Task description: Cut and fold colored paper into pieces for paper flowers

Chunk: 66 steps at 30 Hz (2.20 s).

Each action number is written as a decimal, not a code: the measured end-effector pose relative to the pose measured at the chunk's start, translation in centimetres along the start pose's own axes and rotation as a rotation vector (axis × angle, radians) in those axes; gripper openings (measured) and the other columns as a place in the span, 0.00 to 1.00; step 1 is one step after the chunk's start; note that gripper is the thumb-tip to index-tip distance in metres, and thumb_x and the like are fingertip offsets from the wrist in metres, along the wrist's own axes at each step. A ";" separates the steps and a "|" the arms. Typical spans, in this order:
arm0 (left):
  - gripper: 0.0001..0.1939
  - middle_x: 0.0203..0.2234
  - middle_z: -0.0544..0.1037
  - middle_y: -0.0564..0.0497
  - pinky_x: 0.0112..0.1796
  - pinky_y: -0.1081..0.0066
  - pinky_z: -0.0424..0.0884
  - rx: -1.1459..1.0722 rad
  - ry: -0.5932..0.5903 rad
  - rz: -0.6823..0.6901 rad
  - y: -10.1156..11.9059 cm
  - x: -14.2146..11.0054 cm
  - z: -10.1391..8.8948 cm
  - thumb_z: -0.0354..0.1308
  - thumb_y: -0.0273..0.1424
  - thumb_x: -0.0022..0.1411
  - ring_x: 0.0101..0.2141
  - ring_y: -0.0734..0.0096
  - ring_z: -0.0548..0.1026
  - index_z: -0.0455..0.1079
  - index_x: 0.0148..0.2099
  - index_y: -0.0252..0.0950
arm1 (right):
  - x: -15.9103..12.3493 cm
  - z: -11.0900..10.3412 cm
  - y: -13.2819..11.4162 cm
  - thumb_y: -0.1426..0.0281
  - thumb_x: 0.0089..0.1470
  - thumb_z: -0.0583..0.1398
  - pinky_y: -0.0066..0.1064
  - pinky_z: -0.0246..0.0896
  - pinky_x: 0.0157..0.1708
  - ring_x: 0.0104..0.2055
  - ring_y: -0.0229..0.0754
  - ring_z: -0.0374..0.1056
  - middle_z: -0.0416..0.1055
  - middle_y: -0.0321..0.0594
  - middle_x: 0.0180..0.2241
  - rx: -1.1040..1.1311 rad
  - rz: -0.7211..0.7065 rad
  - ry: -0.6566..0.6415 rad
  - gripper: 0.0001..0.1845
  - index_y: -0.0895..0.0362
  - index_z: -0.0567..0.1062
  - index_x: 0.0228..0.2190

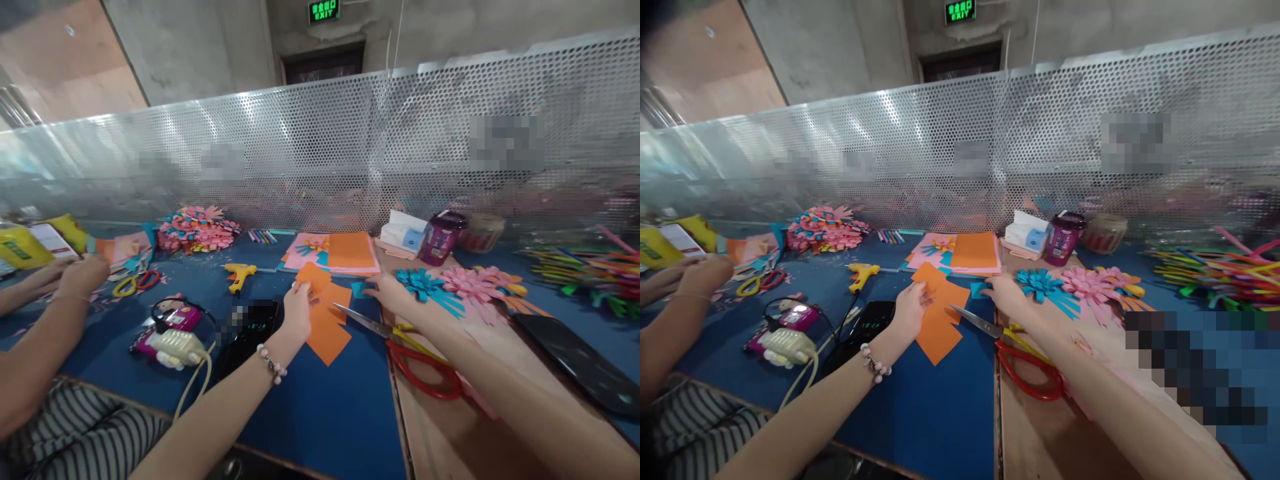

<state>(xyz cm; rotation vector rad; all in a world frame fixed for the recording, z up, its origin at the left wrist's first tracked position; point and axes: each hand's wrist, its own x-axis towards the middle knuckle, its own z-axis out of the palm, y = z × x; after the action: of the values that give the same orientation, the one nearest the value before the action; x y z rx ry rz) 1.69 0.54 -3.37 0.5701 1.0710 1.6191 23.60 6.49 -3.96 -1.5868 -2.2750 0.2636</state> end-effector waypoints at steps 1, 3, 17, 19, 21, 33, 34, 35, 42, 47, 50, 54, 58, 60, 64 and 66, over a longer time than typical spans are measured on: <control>0.06 0.28 0.74 0.51 0.28 0.75 0.69 -0.009 0.007 0.016 0.0 0.2 -0.1 0.57 0.28 0.49 0.27 0.76 0.74 0.64 0.31 0.33 | 0.3 -0.2 0.1 0.61 0.47 0.59 0.27 0.53 0.28 0.31 0.42 0.67 0.74 0.43 0.31 0.001 -0.013 -0.036 0.16 0.60 0.76 0.33; 0.06 0.29 0.75 0.50 0.28 0.75 0.69 -0.002 0.008 0.029 -0.1 0.6 -0.3 0.57 0.29 0.49 0.28 0.75 0.74 0.66 0.32 0.33 | 1.0 -0.7 0.3 0.59 0.41 0.63 0.28 0.54 0.29 0.32 0.43 0.67 0.74 0.43 0.32 0.008 -0.005 -0.092 0.23 0.60 0.75 0.38; 0.04 0.26 0.74 0.51 0.26 0.77 0.66 -0.058 0.079 -0.020 0.5 1.4 -0.8 0.56 0.27 0.48 0.30 0.74 0.76 0.64 0.29 0.34 | 2.3 -1.6 -0.2 0.65 0.32 0.67 0.25 0.60 0.26 0.32 0.41 0.67 0.73 0.40 0.29 0.334 0.111 -0.299 0.20 0.61 0.75 0.31; 0.04 0.26 0.73 0.52 0.25 0.78 0.65 -0.085 0.074 -0.018 1.0 1.4 -0.8 0.56 0.26 0.48 0.29 0.76 0.75 0.64 0.29 0.34 | 1.8 -1.5 -0.8 0.66 0.32 0.67 0.26 0.62 0.28 0.34 0.42 0.68 0.74 0.40 0.31 0.409 0.155 -0.242 0.22 0.61 0.74 0.33; 0.03 0.26 0.73 0.52 0.25 0.78 0.64 -0.109 0.076 -0.009 1.4 1.4 -0.9 0.56 0.25 0.48 0.28 0.77 0.74 0.64 0.29 0.33 | 1.4 -1.4 -1.2 0.68 0.33 0.66 0.27 0.62 0.29 0.33 0.41 0.68 0.74 0.40 0.30 0.511 0.155 -0.216 0.20 0.61 0.74 0.33; 0.04 0.27 0.72 0.52 0.25 0.78 0.63 -0.109 0.129 0.039 1.8 2.6 -1.6 0.56 0.27 0.47 0.30 0.76 0.73 0.63 0.28 0.34 | 6.7 -1.9 -3.9 0.64 0.46 0.61 0.24 0.62 0.23 0.23 0.34 0.65 0.69 0.38 0.22 0.664 0.111 -0.109 0.11 0.61 0.69 0.23; 0.05 0.27 0.72 0.52 0.25 0.78 0.63 -0.100 0.127 0.046 1.6 2.6 -1.6 0.56 0.28 0.46 0.30 0.76 0.73 0.63 0.28 0.34 | 7.4 -1.4 -4.3 0.65 0.46 0.61 0.23 0.62 0.22 0.22 0.33 0.64 0.68 0.37 0.21 0.666 0.097 -0.123 0.11 0.61 0.69 0.22; 0.05 0.27 0.72 0.52 0.25 0.78 0.63 -0.091 0.124 0.048 1.5 2.6 -1.6 0.56 0.28 0.46 0.30 0.75 0.73 0.63 0.28 0.34 | 8.1 -0.8 -4.7 0.66 0.46 0.61 0.23 0.62 0.22 0.22 0.33 0.64 0.67 0.37 0.20 0.670 0.085 -0.133 0.11 0.61 0.68 0.21; 0.09 0.24 0.69 0.55 0.25 0.77 0.64 -0.097 0.129 0.081 1.6 2.6 -1.5 0.57 0.31 0.45 0.26 0.78 0.70 0.62 0.30 0.34 | 10.6 1.5 -6.1 0.73 0.45 0.59 0.21 0.62 0.21 0.22 0.31 0.63 0.67 0.35 0.20 0.699 0.081 -0.159 0.04 0.62 0.70 0.24; 0.09 0.24 0.68 0.55 0.25 0.76 0.66 -0.054 0.155 0.113 1.3 2.7 -1.4 0.56 0.33 0.46 0.24 0.79 0.68 0.62 0.29 0.34 | 11.1 1.8 -6.7 0.76 0.43 0.58 0.22 0.62 0.22 0.21 0.32 0.63 0.67 0.35 0.19 0.704 0.078 -0.181 0.02 0.62 0.71 0.25; 0.08 0.24 0.67 0.55 0.25 0.77 0.66 -0.031 0.156 0.104 1.2 2.9 -1.4 0.56 0.33 0.46 0.24 0.80 0.67 0.62 0.29 0.34 | 11.6 2.0 -6.9 0.76 0.42 0.58 0.22 0.58 0.20 0.19 0.32 0.61 0.63 0.33 0.15 0.672 0.086 -0.172 0.02 0.63 0.71 0.24; 0.09 0.21 0.64 0.56 0.24 0.77 0.66 0.101 0.031 0.091 1.0 2.6 -1.2 0.55 0.34 0.48 0.22 0.80 0.64 0.60 0.28 0.34 | 10.9 1.0 -6.7 0.69 0.45 0.60 0.24 0.60 0.25 0.24 0.37 0.65 0.68 0.39 0.18 0.628 0.082 -0.093 0.09 0.64 0.72 0.22; 0.11 0.20 0.64 0.56 0.23 0.76 0.67 0.370 -0.220 0.148 0.6 1.7 -0.8 0.54 0.37 0.51 0.21 0.80 0.64 0.64 0.26 0.33 | 7.3 -1.0 -6.5 0.56 0.53 0.54 0.25 0.62 0.32 0.35 0.38 0.68 0.73 0.45 0.35 0.659 0.033 -0.053 0.21 0.61 0.73 0.35; 0.12 0.20 0.64 0.55 0.23 0.76 0.67 0.453 -0.323 0.157 0.3 1.2 -0.5 0.53 0.38 0.52 0.21 0.78 0.65 0.66 0.27 0.33 | 4.9 -1.4 -6.3 0.53 0.53 0.52 0.25 0.63 0.30 0.34 0.36 0.68 0.72 0.44 0.38 0.752 -0.040 -0.180 0.24 0.59 0.72 0.40; 0.14 0.22 0.69 0.52 0.25 0.74 0.69 0.600 -0.499 0.151 0.0 0.4 0.0 0.51 0.39 0.56 0.24 0.75 0.69 0.67 0.29 0.33 | 1.4 -1.5 -5.4 0.59 0.44 0.62 0.23 0.59 0.25 0.25 0.32 0.62 0.70 0.36 0.27 0.781 -0.046 -0.176 0.18 0.60 0.72 0.34; 0.15 0.27 0.73 0.49 0.28 0.73 0.69 0.781 -0.536 0.217 0.4 0.2 0.0 0.47 0.40 0.59 0.28 0.71 0.72 0.69 0.37 0.34 | 0.7 -1.7 -4.4 0.61 0.44 0.62 0.23 0.59 0.24 0.23 0.31 0.61 0.67 0.34 0.23 0.809 -0.002 -0.143 0.15 0.60 0.72 0.29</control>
<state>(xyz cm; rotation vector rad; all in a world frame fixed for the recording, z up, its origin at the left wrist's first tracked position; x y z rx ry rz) 1.43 0.67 -3.10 1.5812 1.2252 1.0638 20.24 5.47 -0.79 -1.1447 -1.8683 1.1535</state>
